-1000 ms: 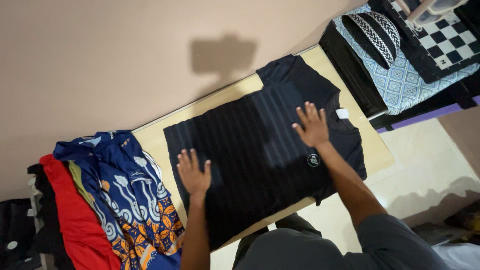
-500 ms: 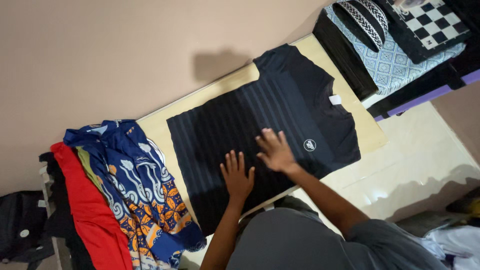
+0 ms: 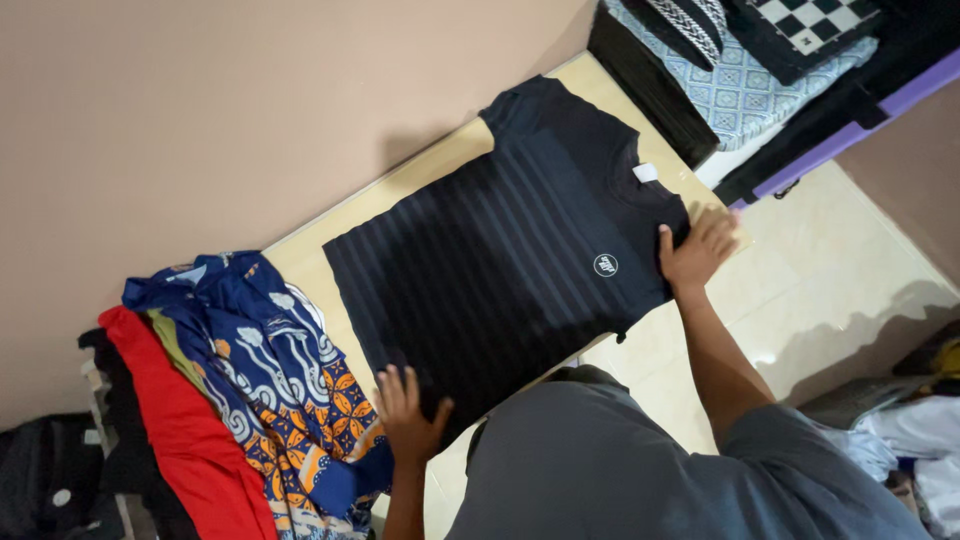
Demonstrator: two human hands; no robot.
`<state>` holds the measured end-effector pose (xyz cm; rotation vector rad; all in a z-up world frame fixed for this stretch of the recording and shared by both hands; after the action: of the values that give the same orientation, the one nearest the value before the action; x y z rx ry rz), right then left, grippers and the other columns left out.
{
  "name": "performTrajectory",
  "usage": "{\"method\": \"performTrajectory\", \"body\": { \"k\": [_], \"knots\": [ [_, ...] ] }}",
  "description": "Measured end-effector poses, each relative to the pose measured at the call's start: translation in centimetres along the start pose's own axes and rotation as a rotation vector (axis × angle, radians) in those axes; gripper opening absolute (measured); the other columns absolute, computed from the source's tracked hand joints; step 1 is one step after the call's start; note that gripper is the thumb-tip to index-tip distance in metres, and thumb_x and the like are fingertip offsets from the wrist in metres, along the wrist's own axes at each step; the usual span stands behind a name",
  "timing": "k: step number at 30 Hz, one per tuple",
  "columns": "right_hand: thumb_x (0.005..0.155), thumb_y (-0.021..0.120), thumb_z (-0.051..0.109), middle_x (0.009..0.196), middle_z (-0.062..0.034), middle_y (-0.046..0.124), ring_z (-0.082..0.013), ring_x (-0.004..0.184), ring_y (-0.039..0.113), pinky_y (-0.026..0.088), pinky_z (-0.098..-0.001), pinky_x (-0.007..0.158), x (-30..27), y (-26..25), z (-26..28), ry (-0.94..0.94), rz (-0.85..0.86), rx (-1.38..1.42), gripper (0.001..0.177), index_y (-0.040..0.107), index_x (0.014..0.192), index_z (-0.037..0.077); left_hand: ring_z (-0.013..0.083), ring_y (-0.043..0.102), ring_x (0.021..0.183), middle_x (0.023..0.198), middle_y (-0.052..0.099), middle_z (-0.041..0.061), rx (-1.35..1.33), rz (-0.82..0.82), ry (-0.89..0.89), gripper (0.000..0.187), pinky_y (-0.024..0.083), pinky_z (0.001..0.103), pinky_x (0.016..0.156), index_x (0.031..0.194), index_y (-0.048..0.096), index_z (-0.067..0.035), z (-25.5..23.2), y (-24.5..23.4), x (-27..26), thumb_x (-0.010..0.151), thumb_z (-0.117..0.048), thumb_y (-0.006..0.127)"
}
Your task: The person opens a purple cabinet to place a white shirt inside. They then take a black striped shirt from a pile of clothes on the floor, spread it on a table, and fold it.
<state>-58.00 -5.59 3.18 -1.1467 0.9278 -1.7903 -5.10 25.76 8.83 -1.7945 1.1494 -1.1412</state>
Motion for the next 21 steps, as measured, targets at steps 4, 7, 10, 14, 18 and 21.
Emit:
{"method": "performTrajectory", "body": {
  "k": [4,7,10,14,18,21],
  "knots": [
    [0.096,0.077,0.056,0.164,-0.041,0.014,-0.0517,0.155,0.01,0.016,-0.0606,0.123,-3.5,-1.6,-4.1,0.307,-0.083,0.362,0.108,0.018,0.163,-0.005,0.0474,0.034,0.141,0.15,0.043,0.026,-0.124,0.238,0.098,0.084,0.023,0.064,0.112,0.139,0.054,-0.005,-1.6,1.0,-3.7,0.068,-0.038,0.083],
    [0.095,0.078,0.047,0.16,-0.0324,0.03,-0.0431,0.146,0.031,0.031,-0.0518,0.117,-6.2,0.2,-6.2,0.552,0.067,0.807,0.102,0.02,0.157,-0.008,0.0423,0.04,0.141,0.15,0.048,0.02,-0.148,0.279,0.097,0.07,0.029,0.057,0.115,0.134,0.062,-0.01,-0.5,1.2,-6.3,0.068,-0.021,0.083],
    [0.089,0.073,0.042,0.141,-0.0229,0.057,-0.0284,0.121,0.062,0.052,-0.0405,0.099,-9.8,2.6,-6.3,0.806,0.403,1.296,0.08,0.042,0.146,-0.005,0.0362,0.047,0.139,0.144,0.056,0.013,-0.194,0.327,0.055,0.053,0.037,0.05,0.114,0.118,0.071,-0.009,1.6,1.5,-7.5,0.066,-0.011,0.083],
    [0.087,0.078,0.029,0.112,-0.0113,0.076,-0.0198,0.102,0.071,0.054,-0.0326,0.095,-12.4,1.6,-7.0,0.727,0.823,1.216,0.051,0.068,0.123,-0.007,0.0313,0.06,0.129,0.129,0.069,0.009,-0.291,0.284,-0.054,0.023,0.051,0.038,0.102,0.098,0.078,-0.008,4.5,1.7,-8.1,0.074,-0.008,0.08],
    [0.087,0.08,0.024,0.098,-0.0128,0.077,-0.0218,0.088,0.069,0.053,-0.0359,0.081,-13.2,-0.5,-9.2,0.524,1.007,0.902,0.042,0.075,0.111,-0.01,0.0268,0.072,0.112,0.111,0.078,0.01,-0.44,0.299,-0.176,0.017,0.054,0.033,0.096,0.095,0.077,-0.005,7.4,2.0,-7.1,0.078,-0.006,0.078],
    [0.093,0.077,0.023,0.097,-0.0136,0.077,-0.0183,0.084,0.068,0.053,-0.0309,0.08,-11.9,-2.0,-11.1,0.513,0.971,0.932,0.035,0.075,0.109,-0.008,0.0218,0.075,0.1,0.102,0.079,0.01,-0.633,0.305,-0.261,0.016,0.055,0.031,0.09,0.097,0.076,-0.004,8.4,1.5,-6.0,0.08,-0.005,0.076]
  ]
}}
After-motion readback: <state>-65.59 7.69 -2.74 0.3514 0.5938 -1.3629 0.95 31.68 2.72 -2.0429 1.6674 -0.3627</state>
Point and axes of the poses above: each hand's wrist, its own x-axis towards the middle knuckle, its own y-axis out of the palm, z = x × y, the point moved 9 cm from there along x, towards the middle knuckle
